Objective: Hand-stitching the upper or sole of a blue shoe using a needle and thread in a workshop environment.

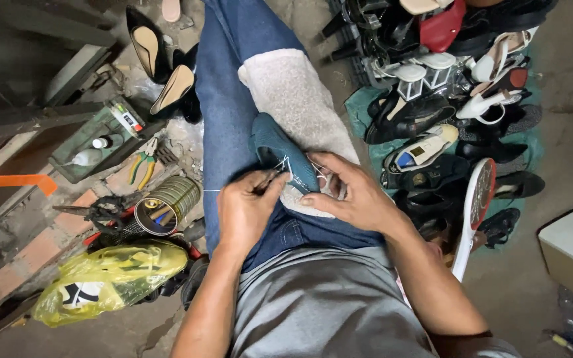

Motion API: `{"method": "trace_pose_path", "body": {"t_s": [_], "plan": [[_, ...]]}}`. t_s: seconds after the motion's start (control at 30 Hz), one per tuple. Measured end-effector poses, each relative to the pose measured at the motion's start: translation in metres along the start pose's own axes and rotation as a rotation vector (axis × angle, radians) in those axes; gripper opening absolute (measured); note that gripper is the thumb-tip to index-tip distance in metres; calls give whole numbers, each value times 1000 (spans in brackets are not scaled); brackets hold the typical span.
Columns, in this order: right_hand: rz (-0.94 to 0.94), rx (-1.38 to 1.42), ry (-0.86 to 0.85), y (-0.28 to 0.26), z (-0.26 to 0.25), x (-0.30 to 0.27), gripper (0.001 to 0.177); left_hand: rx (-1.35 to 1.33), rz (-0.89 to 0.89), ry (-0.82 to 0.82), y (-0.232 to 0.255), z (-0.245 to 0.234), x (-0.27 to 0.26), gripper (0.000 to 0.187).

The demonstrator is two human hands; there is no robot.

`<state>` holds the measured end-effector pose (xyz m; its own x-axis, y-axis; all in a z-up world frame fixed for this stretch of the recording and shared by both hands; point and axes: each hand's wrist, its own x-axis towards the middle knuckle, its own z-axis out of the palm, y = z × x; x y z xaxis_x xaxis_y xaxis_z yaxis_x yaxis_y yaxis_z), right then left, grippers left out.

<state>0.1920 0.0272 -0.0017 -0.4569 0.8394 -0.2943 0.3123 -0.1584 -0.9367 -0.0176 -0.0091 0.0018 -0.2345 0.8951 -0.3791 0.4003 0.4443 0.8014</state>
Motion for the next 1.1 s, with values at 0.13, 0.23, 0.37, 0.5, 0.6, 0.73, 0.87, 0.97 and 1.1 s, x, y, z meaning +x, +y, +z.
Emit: {"method": "trace_pose_path", "body": {"t_s": [0.13,0.23,0.37,0.5,0.6,0.73,0.87,0.97,1.1], "plan": [[19,4,-8,11,-1,-3,68,-115,57,-13,-10,12,2,12],[19,11,-15,10,-3,-4,68,-386,80,-140,-22,3,-4,14],[47,-76,-57,5,-9,-3,70,-261,240,-476,-38,-63,-29,10],[46,-122,-114,2,-11,0,67,168,-126,-254,-143,-145,-59,21],[80,-148,-149,-4,-14,2,66,402,-657,53,-170,-188,-74,33],[18,-175,-134,-9,-15,4,58,939,-872,127,-316,-236,-111,50],[173,2,-34,12,-22,-9,36,961,-1053,61,-291,-207,-103,64],[238,55,151,28,-46,-19,16,586,-932,120,-193,-159,-78,38],[206,201,333,57,-72,-32,16,337,124,263,-155,-104,-60,30]]}}
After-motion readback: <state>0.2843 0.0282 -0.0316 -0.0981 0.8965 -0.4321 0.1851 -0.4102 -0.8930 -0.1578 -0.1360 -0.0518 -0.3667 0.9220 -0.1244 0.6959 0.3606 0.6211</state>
